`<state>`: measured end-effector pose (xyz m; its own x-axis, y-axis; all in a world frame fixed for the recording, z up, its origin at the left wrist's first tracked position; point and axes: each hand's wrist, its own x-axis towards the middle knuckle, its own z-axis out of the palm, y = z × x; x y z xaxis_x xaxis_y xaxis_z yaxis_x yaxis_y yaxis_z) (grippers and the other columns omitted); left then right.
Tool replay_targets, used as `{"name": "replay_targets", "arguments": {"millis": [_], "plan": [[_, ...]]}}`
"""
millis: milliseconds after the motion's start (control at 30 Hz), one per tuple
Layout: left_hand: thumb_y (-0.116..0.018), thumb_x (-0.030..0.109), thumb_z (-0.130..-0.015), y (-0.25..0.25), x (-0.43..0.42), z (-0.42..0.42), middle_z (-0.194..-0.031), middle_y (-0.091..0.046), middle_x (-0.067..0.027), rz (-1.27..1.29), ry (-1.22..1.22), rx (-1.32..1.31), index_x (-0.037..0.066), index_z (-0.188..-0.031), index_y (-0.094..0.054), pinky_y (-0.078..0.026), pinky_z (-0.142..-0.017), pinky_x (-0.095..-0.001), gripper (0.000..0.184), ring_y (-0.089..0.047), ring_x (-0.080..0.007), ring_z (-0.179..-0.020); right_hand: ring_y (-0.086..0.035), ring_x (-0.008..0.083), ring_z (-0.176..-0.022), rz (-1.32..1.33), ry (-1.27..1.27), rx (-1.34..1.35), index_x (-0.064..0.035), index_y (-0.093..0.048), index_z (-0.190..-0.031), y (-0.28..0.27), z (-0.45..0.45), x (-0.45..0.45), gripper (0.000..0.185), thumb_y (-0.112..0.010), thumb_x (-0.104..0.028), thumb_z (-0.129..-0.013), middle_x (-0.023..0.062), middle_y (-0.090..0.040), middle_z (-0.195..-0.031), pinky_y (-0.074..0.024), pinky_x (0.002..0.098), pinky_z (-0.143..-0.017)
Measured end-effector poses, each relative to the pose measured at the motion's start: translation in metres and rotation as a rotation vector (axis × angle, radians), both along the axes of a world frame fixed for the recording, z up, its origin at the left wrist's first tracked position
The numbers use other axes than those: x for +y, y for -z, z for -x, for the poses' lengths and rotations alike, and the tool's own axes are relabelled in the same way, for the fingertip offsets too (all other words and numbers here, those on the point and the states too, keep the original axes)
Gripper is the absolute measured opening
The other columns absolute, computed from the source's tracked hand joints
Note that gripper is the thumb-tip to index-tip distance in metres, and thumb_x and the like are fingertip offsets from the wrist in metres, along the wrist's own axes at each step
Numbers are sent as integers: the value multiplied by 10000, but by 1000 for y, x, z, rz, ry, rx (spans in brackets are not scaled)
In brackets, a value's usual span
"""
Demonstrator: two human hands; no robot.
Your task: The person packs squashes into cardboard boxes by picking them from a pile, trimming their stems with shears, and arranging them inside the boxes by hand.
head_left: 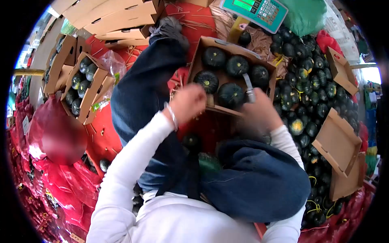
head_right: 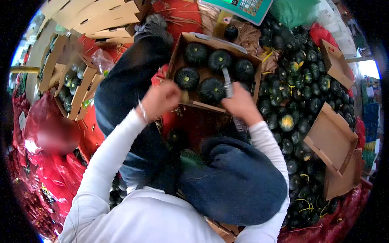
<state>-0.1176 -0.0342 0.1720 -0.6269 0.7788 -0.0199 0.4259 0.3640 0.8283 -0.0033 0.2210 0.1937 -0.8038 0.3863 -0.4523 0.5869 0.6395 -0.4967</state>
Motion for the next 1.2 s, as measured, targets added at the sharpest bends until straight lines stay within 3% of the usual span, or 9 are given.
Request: {"name": "replay_targets", "arguments": {"millis": [100,200,367,500,700,800,833,1100,1200], "plan": [[-740,269,-772,20,-57,-66,-1062,-614,-218,260,451,-124,-38,-1056,-603,-482,-887,-405,440,-594,-358,-1015,-599,399,-842,-77,146,206,-21,-484,-1109,-3,-37,43,456,-674,-202,-735,209,-610,-901,-475,447,-761],[-698,138,-817,39,-76,-84,-887,-644,-117,108,-126,-543,-10,-982,-616,-516,-725,-299,236,-637,-177,-807,-586,262,-734,-85,319,299,-15,-484,-1119,-2,-80,64,447,-681,-172,-749,126,-585,-818,-481,390,-694],[-666,82,-839,59,-53,-60,-961,-602,-58,-168,-715,-604,15,-1099,-519,-503,-721,-261,306,-585,-124,-845,-530,135,-714,226,675,422,-25,-489,-1107,70,-118,78,400,-702,-171,-801,21,-559,-811,-464,311,-646],[-633,161,-885,70,-22,-31,-1039,-574,-55,-155,-820,-869,73,-1219,-450,-518,-660,-296,391,-589,-152,-876,-512,119,-806,470,703,515,-32,-515,-1086,129,-121,78,395,-723,-239,-821,13,-557,-891,-450,294,-734],[-545,171,-859,131,-5,-14,-946,-618,-83,-271,-779,-1312,70,-1061,-572,-519,-781,-478,227,-607,-249,-905,-532,159,-905,848,757,477,-34,-507,-1202,150,-120,68,528,-724,-198,-749,29,-580,-976,-417,305,-884],[-521,122,-829,138,-16,-14,-950,-614,-94,-212,-713,-1274,55,-1048,-571,-526,-789,-442,235,-609,-254,-886,-558,182,-946,902,826,465,16,-207,-1480,159,-140,62,892,-678,-107,-733,87,-583,-1073,-446,301,-886],[-567,71,-785,132,-12,-22,-701,-556,-35,-342,-738,-1208,70,-860,-566,-492,-646,-348,75,-562,-174,-666,-565,188,-947,925,775,496,10,-198,-1482,166,-146,62,879,-649,-59,-731,88,-571,-1110,-456,304,-881],[-617,57,-800,3,-9,-55,-808,-603,-16,-680,-712,-1062,122,-1434,-366,-503,-650,-284,685,-583,-122,-725,-549,145,-851,865,603,566,-21,-465,-1244,10,-138,53,587,-611,-73,-678,33,-565,-986,-460,278,-769],[-624,81,-815,-6,-12,-52,-853,-605,-17,-826,-652,-1083,141,-1465,-313,-515,-657,-291,724,-588,-121,-736,-542,143,-858,696,506,579,-27,-459,-1268,-41,-137,54,578,-599,-99,-711,18,-560,-985,-451,277,-777]]}}
